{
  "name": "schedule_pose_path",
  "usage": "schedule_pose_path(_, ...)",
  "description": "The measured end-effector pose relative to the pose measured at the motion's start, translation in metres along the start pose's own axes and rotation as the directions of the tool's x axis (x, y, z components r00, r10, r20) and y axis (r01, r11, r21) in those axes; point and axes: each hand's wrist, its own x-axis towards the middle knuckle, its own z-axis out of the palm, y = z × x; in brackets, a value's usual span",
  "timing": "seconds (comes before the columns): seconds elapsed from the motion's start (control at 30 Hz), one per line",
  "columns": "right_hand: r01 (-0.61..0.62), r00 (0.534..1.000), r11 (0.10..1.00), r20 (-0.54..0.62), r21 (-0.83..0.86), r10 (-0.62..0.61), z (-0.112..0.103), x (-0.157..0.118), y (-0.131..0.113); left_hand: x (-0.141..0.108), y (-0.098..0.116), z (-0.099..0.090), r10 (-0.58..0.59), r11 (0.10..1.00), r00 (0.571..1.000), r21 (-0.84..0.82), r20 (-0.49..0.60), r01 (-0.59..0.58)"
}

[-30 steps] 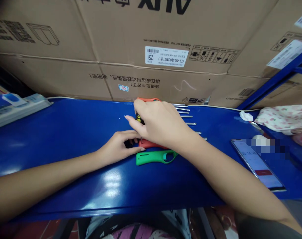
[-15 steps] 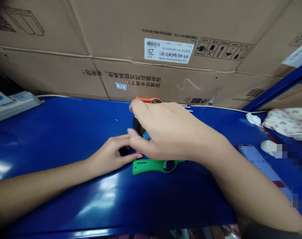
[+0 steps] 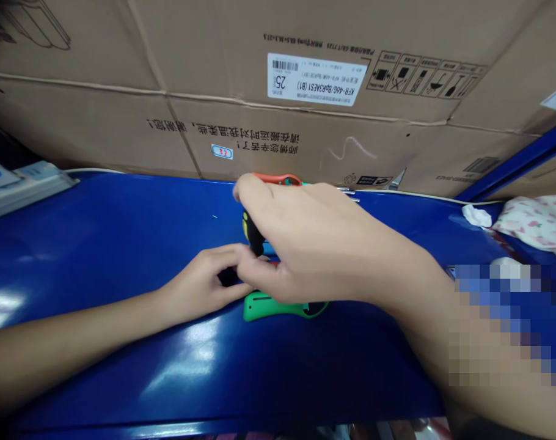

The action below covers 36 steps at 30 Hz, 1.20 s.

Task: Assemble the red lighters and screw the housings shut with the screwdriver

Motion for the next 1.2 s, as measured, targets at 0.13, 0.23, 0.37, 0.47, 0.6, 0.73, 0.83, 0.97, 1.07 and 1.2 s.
schedule_pose_path(0.13,0.030,1.000,0.996,-0.003,-0.085,-0.030,0.001,0.001,0.003,0.000,0.000,0.000,-0.002,1.000,1.000,0.015,0.006,0.002)
schedule_pose_path(0.23,0.018,1.000,0.999,0.019,-0.043,-0.017,0.000,0.001,0.004,0.000,0.000,0.000,-0.009,0.999,1.000,0.038,0.015,0.009)
schedule_pose_path(0.37,0.033,0.999,0.998,0.028,-0.060,-0.032,-0.002,0.001,0.003,0.000,0.000,0.000,-0.001,0.999,1.000,0.049,0.028,0.000)
schedule_pose_path(0.47,0.018,0.999,0.999,0.048,-0.034,-0.016,-0.004,-0.001,0.001,-0.001,-0.002,0.001,0.009,0.999,1.000,0.044,0.022,-0.010)
schedule_pose_path(0.6,0.035,0.999,0.993,-0.007,-0.109,-0.036,-0.005,-0.003,-0.001,-0.002,-0.004,0.002,0.031,0.999,0.999,0.029,0.012,-0.031)
schedule_pose_path(0.73,-0.038,0.997,0.999,0.071,-0.014,0.039,-0.006,-0.004,-0.003,-0.001,-0.005,0.001,-0.003,1.000,0.999,0.019,0.035,0.002)
schedule_pose_path(0.83,-0.031,0.998,0.999,0.055,-0.005,0.032,-0.006,-0.005,-0.003,0.000,-0.005,0.000,-0.003,1.000,0.999,0.019,0.032,0.003)
schedule_pose_path(0.97,-0.014,0.996,0.999,0.088,0.037,0.010,-0.005,-0.006,-0.002,0.000,-0.004,0.000,-0.005,0.999,0.999,0.034,0.034,0.004)
schedule_pose_path(1.07,0.013,0.999,1.000,0.040,0.016,-0.014,-0.005,-0.004,-0.004,-0.001,-0.004,0.000,-0.003,1.000,1.000,0.024,0.024,0.003)
schedule_pose_path(1.2,0.010,0.999,1.000,0.050,-0.021,-0.009,-0.005,-0.001,-0.007,-0.001,-0.004,0.001,0.005,1.000,0.999,0.019,0.032,-0.006)
